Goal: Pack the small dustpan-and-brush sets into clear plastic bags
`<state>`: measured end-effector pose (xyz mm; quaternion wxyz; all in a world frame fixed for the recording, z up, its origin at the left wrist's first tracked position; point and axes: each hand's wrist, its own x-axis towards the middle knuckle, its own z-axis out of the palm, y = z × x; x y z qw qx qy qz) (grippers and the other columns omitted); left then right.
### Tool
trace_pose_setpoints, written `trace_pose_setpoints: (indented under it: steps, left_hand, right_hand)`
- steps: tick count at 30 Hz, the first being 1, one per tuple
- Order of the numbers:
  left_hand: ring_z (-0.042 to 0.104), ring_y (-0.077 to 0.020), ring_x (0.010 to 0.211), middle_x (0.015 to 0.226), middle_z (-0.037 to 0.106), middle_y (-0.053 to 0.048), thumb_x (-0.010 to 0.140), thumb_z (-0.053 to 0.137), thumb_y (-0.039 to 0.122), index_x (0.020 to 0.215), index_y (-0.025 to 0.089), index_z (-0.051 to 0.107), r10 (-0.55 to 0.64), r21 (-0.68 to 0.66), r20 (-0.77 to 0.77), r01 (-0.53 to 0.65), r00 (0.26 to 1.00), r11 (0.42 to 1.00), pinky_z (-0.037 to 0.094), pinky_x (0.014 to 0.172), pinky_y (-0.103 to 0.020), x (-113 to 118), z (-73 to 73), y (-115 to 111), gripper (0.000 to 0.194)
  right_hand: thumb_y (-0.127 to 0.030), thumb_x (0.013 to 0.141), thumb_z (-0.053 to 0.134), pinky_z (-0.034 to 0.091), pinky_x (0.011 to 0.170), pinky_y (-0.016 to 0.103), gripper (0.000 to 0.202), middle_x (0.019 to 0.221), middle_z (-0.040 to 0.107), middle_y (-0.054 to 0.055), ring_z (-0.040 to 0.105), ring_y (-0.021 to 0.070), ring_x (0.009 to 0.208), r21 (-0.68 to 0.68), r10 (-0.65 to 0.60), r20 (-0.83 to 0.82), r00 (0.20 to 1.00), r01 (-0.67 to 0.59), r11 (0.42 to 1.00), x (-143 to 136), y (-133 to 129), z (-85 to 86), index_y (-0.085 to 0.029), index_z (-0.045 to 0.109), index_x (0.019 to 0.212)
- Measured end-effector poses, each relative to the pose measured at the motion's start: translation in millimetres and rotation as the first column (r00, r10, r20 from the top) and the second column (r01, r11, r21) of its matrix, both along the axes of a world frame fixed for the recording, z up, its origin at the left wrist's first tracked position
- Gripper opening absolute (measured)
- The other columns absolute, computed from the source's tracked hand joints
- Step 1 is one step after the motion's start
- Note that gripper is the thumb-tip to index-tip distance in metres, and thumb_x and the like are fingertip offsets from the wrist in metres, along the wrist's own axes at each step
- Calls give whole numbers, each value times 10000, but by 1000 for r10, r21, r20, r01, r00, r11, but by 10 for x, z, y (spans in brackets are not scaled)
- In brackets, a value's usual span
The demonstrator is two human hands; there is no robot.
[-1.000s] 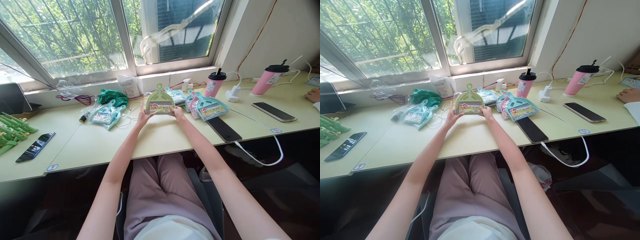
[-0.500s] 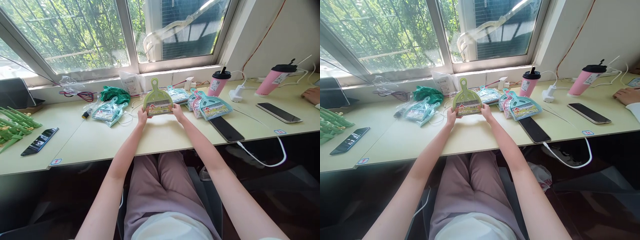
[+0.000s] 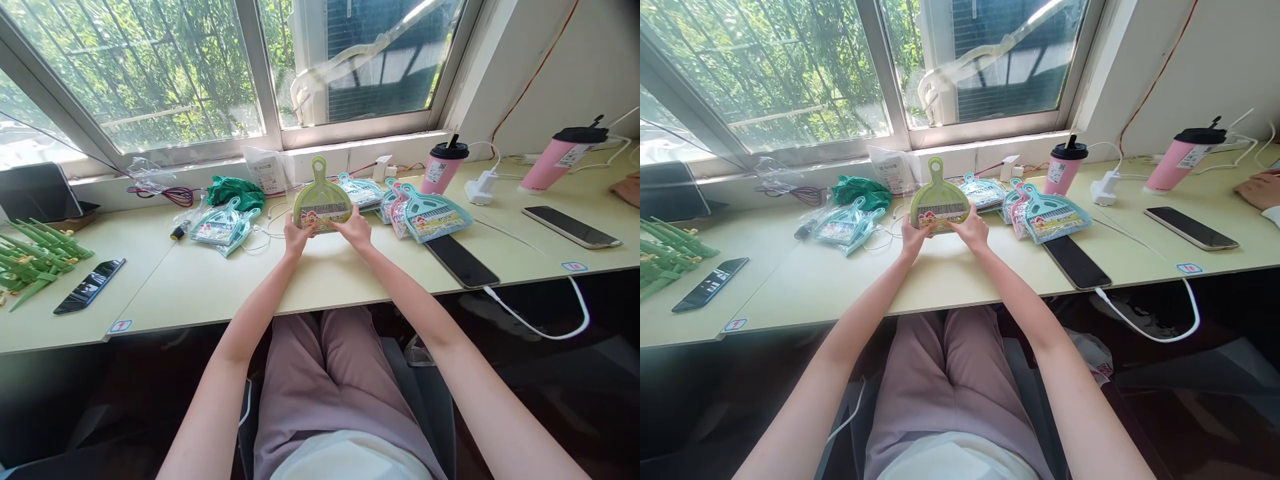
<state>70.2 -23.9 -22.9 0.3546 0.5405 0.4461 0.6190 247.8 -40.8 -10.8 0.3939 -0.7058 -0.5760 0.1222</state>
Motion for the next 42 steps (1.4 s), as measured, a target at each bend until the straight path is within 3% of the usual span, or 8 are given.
trace_pose_setpoints:
  steps: [8,14,18,24,28,33,38,42]
  left_hand:
    - [647,-133,597,792,663,27,567,965,407,980,212,487,25,-12,-17,-25,1000,1000,503,421,-212,50,-1,-7,661]
    - [653,-122,587,894,678,-22,803,798,516,997,208,482,-74,-42,57,76,996,996,488,438,-218,-19,-2,47,481]
    - [623,-106,534,871,650,-13,876,729,500,1013,201,492,-59,-96,82,66,995,993,470,441,-223,-56,-2,80,406]
    - [630,-113,487,836,680,-16,877,739,502,1063,182,509,-62,-139,106,76,992,987,446,432,-222,-65,-4,106,435]
    - [628,-109,468,828,695,-13,874,755,504,1089,176,520,-56,-184,154,84,987,979,439,425,-213,-58,-10,138,457]
    - [687,-117,539,919,741,-29,875,777,489,1155,194,525,-34,-297,257,113,966,948,488,478,-197,-108,-8,198,478]
    - [769,-214,696,929,777,-82,840,731,702,1224,212,584,-234,-330,254,311,939,891,566,602,-272,-204,4,260,639]
    - [790,-277,877,998,795,-154,887,540,815,1183,229,640,-253,-276,337,353,907,894,614,751,-377,-450,45,351,664]
  right_hand:
    - [-784,780,728,565,904,471,999,1172,762,193,713,416,1120,6,-19,-71,997,19,1000,8,7,-41,-160,432,1502]
    - [-724,818,736,576,901,430,786,1128,753,111,738,315,959,170,224,-328,918,-176,970,121,92,-101,-233,518,1391]
    - [-695,821,759,602,727,348,607,1004,735,32,689,204,710,214,279,-481,831,-198,957,134,146,-142,-267,584,1215]
    - [-727,911,626,473,430,222,515,717,602,-24,518,87,453,209,296,-618,729,-210,955,145,212,-139,-219,586,836]
    - [-762,884,627,597,547,243,554,862,718,28,672,140,647,210,335,-713,616,-268,940,182,148,-87,-213,647,957]
    - [-665,874,689,649,921,386,494,1225,757,91,761,240,1077,272,536,-763,362,-571,774,51,-38,-76,-239,674,1122]
    - [-286,815,812,653,924,391,187,946,780,59,789,244,990,155,300,-843,446,-332,930,-37,32,-37,-221,667,913]
    - [-128,886,691,662,782,246,100,759,730,29,786,176,890,170,188,-929,318,-85,982,292,302,215,-196,629,846]
